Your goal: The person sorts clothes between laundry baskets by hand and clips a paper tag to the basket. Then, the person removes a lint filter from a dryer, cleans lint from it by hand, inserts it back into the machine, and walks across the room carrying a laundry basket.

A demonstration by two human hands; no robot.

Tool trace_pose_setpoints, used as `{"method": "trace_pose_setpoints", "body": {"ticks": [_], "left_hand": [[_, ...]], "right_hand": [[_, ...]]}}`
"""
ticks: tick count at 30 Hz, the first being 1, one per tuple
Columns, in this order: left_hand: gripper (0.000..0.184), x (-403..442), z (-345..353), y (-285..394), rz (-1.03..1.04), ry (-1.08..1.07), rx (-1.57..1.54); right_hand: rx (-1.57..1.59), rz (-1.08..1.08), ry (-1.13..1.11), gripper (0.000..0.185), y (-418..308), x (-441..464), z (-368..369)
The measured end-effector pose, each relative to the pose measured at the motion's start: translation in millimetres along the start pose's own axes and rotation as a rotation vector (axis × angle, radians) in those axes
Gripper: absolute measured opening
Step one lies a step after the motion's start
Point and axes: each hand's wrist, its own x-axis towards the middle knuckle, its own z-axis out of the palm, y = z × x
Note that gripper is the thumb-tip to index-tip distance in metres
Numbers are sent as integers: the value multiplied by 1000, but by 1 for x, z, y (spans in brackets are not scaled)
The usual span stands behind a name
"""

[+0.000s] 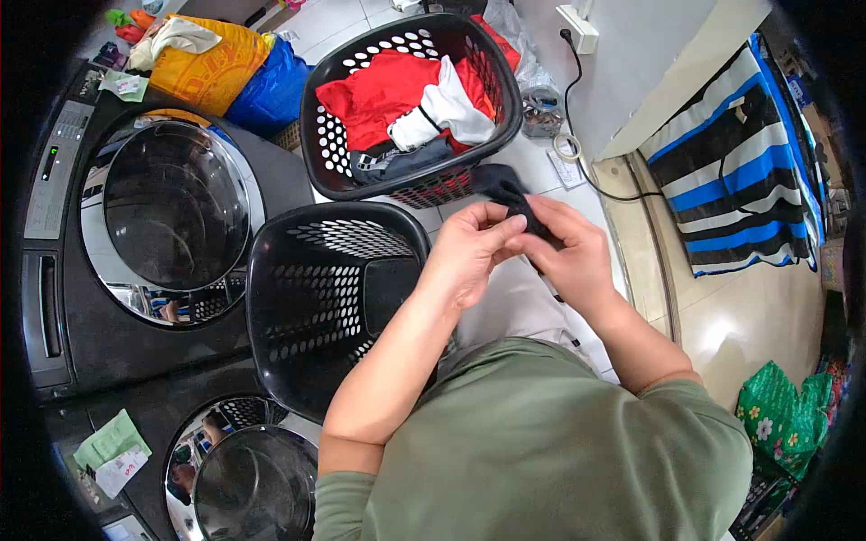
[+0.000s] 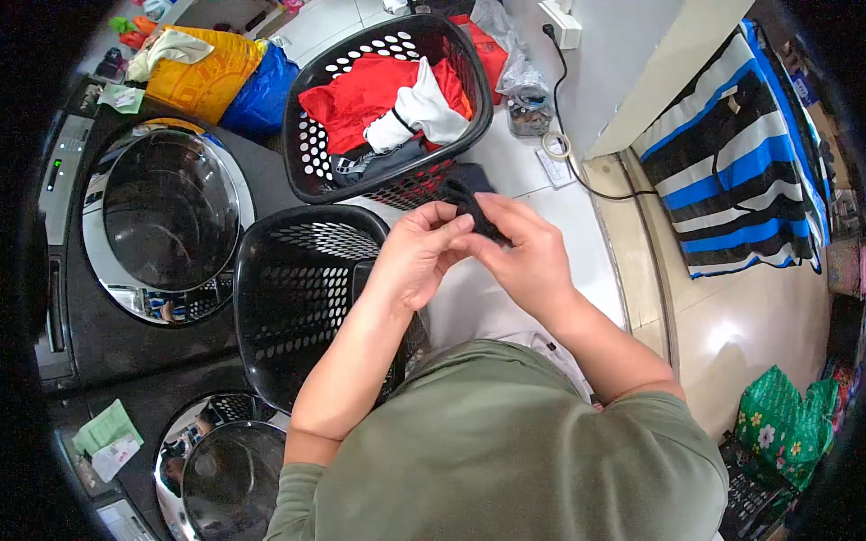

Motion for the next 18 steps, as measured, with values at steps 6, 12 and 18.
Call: {"method": "trace_pose_setpoints", "body": {"ticks": [6,12,18], "left_hand": [[9,6,-20,-27,140,-20,-183],[16,10,-38,-19,227,79,-147],[11,27,-49,9,571,324,277]], "right_hand": [[204,412,-155,25,21,-2,1],[1697,986,-480,29,69,-22,15],[-67,-208,-547,39,2,72,23]]}}
